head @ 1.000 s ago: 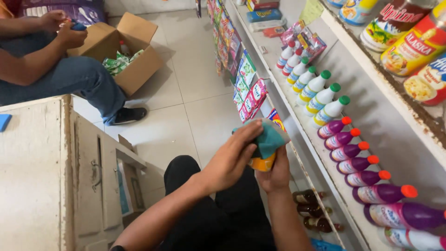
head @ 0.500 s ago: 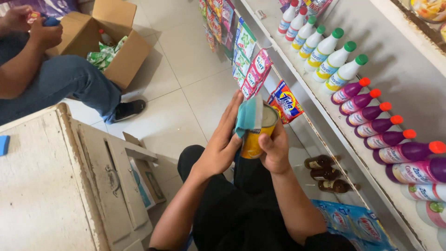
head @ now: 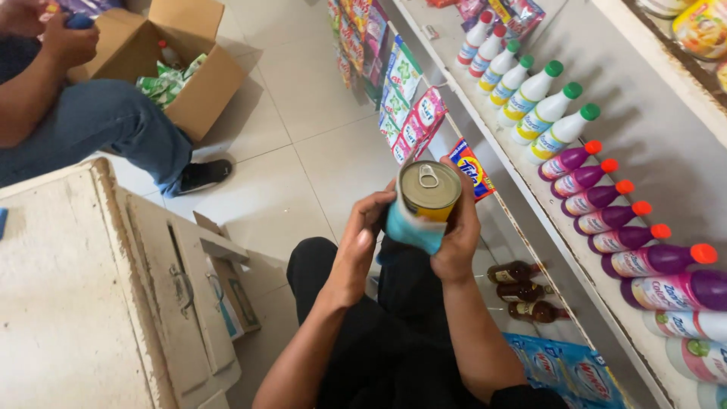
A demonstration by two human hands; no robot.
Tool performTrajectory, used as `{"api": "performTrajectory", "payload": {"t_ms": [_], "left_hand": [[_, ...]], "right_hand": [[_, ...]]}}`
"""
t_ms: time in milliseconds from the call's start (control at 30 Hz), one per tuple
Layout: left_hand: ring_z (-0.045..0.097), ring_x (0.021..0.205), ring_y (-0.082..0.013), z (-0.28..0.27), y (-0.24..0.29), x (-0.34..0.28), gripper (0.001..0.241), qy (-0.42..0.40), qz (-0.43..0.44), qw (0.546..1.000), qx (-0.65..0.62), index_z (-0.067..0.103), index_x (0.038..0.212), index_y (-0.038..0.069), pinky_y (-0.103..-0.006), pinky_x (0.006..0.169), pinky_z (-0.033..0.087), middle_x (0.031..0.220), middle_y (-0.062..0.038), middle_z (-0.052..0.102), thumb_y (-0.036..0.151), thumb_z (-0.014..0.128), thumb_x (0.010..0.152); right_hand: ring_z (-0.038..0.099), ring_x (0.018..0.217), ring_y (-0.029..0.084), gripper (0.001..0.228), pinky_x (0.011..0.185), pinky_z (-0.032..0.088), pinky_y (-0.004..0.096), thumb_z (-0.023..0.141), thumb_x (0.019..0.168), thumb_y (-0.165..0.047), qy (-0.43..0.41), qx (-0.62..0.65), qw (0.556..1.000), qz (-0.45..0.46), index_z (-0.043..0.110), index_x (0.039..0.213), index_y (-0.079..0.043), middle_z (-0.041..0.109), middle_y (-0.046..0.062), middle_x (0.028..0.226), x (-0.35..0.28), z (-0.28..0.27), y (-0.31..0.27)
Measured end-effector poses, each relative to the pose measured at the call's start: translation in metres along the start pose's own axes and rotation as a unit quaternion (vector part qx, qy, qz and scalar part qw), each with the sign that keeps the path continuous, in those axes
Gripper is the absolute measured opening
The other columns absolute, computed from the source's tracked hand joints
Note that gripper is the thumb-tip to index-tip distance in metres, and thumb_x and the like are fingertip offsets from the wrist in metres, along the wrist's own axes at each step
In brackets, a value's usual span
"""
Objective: Wiping dust off canned goods with a cloth and organizing them on the counter and shelves.
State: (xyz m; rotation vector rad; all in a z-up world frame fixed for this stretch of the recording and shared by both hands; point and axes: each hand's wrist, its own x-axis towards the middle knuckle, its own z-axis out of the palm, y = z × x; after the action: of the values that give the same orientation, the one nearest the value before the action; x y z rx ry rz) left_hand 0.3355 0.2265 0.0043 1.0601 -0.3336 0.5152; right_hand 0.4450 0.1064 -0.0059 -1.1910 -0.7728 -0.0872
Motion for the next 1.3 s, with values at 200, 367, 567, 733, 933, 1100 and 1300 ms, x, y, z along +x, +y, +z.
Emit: {"api": "performTrajectory", "payload": {"t_ms": [200,367,567,733,933,1100,1300], "left_hand": [[0.019,0.154,-0.0506,0.003,0.021,0.009,0.065,0.024,0.011,0.970,0.242,0.018,0.161,0.000,-0.0649,0.125,0.011,0.162,-0.032,0.032,0.036,0.039,0.110],[0.031,0.150,-0.0532,0.015,0.048,0.013,0.066,0.022,0.032,0.905,0.423,0.025,0.158,-0.004,-0.0622,0.127,0.017,0.160,-0.032,0.035,0.040,0.037,0.111],[0.035,0.146,-0.0541,0.011,0.035,-0.003,0.088,0.049,0.021,0.934,0.354,0.016,0.161,-0.002,-0.0626,0.120,0.029,0.159,-0.032,0.038,0.065,0.026,0.105],[0.039,0.144,-0.0519,0.009,0.038,0.000,0.086,0.042,0.051,0.892,0.446,0.037,0.155,0.002,-0.0590,0.124,0.026,0.156,-0.028,0.039,0.068,0.020,0.103],[0.046,0.136,-0.0522,0.020,0.028,-0.002,0.067,0.035,0.016,0.864,0.503,0.045,0.154,0.005,-0.0574,0.113,0.041,0.149,-0.029,0.040,0.044,0.058,0.101],[0.057,0.130,-0.0407,0.035,0.019,-0.003,0.073,0.048,-0.028,0.912,0.406,0.048,0.152,0.005,-0.0494,0.108,0.049,0.141,-0.018,0.052,0.041,0.072,0.093],[0.050,0.130,-0.0540,0.049,0.020,-0.004,0.072,0.073,-0.001,0.933,0.353,0.023,0.161,-0.003,-0.0594,0.105,0.045,0.142,-0.030,0.050,0.029,0.053,0.103]], "right_hand": [[0.056,0.128,0.021,0.098,0.115,0.044,0.040,0.088,0.076,-0.032,-0.034,0.084,0.996,0.022,0.041,0.152,0.008,0.058,0.019,0.137,-0.012,0.027,-0.005],[0.055,0.133,0.026,0.096,0.118,0.041,0.041,0.081,0.084,-0.042,0.015,0.129,0.991,0.033,0.036,0.154,0.007,0.057,0.024,0.142,-0.018,0.029,0.008],[0.045,0.144,0.032,0.097,0.123,0.034,0.045,0.081,0.085,-0.039,0.004,0.105,0.994,0.009,0.033,0.157,0.005,0.046,0.027,0.155,-0.040,0.036,0.013],[0.051,0.138,0.039,0.096,0.120,0.036,0.048,0.085,0.078,-0.014,0.031,0.095,0.994,-0.032,0.033,0.154,0.012,0.052,0.035,0.144,-0.045,0.030,0.023],[0.048,0.142,0.031,0.082,0.125,0.033,0.047,0.071,0.092,-0.031,0.090,0.056,0.994,-0.022,0.033,0.157,0.003,0.053,0.026,0.148,-0.045,0.029,-0.001],[0.051,0.139,0.032,0.069,0.123,0.034,0.050,0.058,0.098,-0.026,0.142,0.072,0.987,0.009,0.035,0.157,0.002,0.055,0.026,0.145,-0.053,0.025,-0.011],[0.041,0.145,0.029,0.073,0.124,0.027,0.050,0.046,0.104,-0.041,0.082,0.118,0.989,0.038,0.028,0.160,0.002,0.046,0.025,0.156,-0.049,0.035,-0.035]]}}
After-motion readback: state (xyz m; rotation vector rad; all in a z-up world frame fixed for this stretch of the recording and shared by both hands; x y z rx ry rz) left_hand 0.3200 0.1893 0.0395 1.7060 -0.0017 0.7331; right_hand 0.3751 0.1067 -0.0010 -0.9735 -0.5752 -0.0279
